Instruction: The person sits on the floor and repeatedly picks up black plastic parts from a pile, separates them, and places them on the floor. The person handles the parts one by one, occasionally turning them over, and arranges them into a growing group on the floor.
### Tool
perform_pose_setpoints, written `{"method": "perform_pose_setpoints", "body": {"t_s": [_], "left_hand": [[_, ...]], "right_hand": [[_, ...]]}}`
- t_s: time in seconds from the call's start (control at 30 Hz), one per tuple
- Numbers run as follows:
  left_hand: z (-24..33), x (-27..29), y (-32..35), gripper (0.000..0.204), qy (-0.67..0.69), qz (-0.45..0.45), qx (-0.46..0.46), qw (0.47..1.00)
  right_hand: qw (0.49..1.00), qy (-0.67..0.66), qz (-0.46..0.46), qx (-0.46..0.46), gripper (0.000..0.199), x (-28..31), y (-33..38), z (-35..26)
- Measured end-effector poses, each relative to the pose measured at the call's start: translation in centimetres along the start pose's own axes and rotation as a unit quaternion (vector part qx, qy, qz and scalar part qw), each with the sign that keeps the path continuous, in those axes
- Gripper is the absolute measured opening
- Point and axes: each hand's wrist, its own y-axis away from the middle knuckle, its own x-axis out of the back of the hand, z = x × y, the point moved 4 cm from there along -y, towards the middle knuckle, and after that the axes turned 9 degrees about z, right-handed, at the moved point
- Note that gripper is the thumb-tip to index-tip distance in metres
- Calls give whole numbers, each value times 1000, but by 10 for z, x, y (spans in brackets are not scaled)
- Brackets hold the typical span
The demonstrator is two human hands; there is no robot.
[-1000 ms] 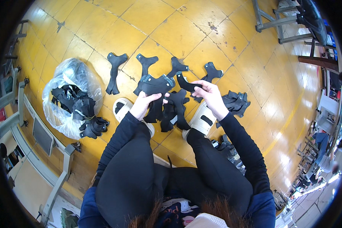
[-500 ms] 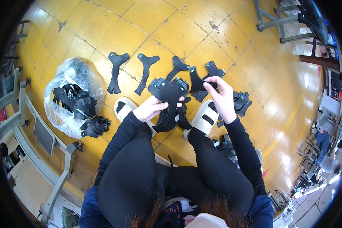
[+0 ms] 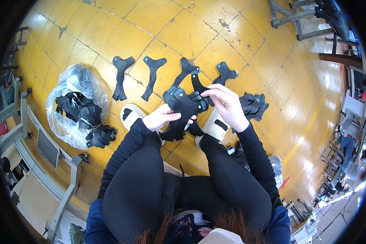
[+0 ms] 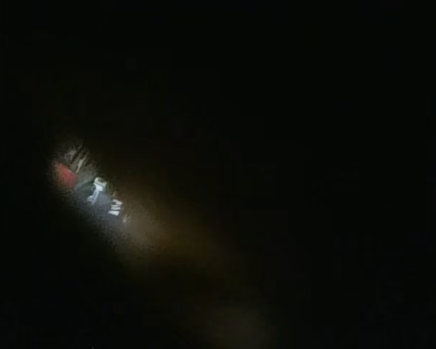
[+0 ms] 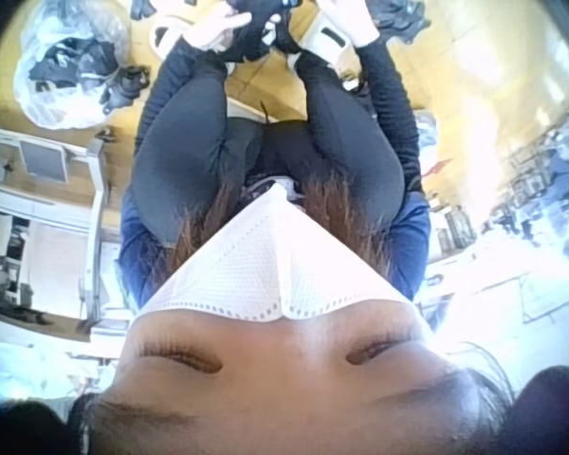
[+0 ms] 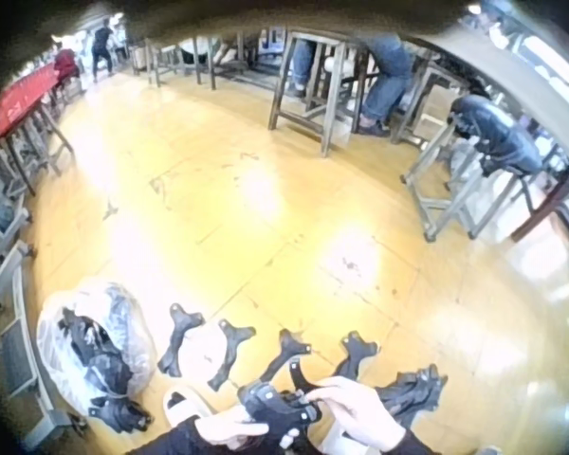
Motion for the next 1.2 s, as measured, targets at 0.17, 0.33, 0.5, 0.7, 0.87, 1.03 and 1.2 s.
{"method": "perform_pose_setpoints", "body": {"t_s": [0.17, 0.33, 0.5, 0.7, 0.87, 1.03, 1.2], "left_hand": [[-3, 1, -2, 41, -4, 3, 8, 1000], [-4, 4, 0, 41, -26, 15, 2, 1000], [-7, 5, -3, 41, -68, -4, -3, 998], [-13, 8, -4, 37, -24, 22, 10, 999], [-13, 10, -5, 42, 54, 69, -5, 996], [-11, 10, -6, 39, 31, 80, -14, 996], [-11, 13, -6, 38, 71, 97, -17, 993]], "right_hand": [[997, 21, -15, 69, 18, -8, 6, 7], [994, 63, -36, 83, 15, -16, 12, 8], [999, 22, -35, 7, 14, -17, 12, 16], [991, 108, -26, 77, 23, -24, 13, 10], [980, 166, -15, 109, 32, -31, 18, 6], [978, 178, -12, 111, 31, -33, 20, 8], [976, 176, 21, 123, 30, -35, 20, 6]]}}
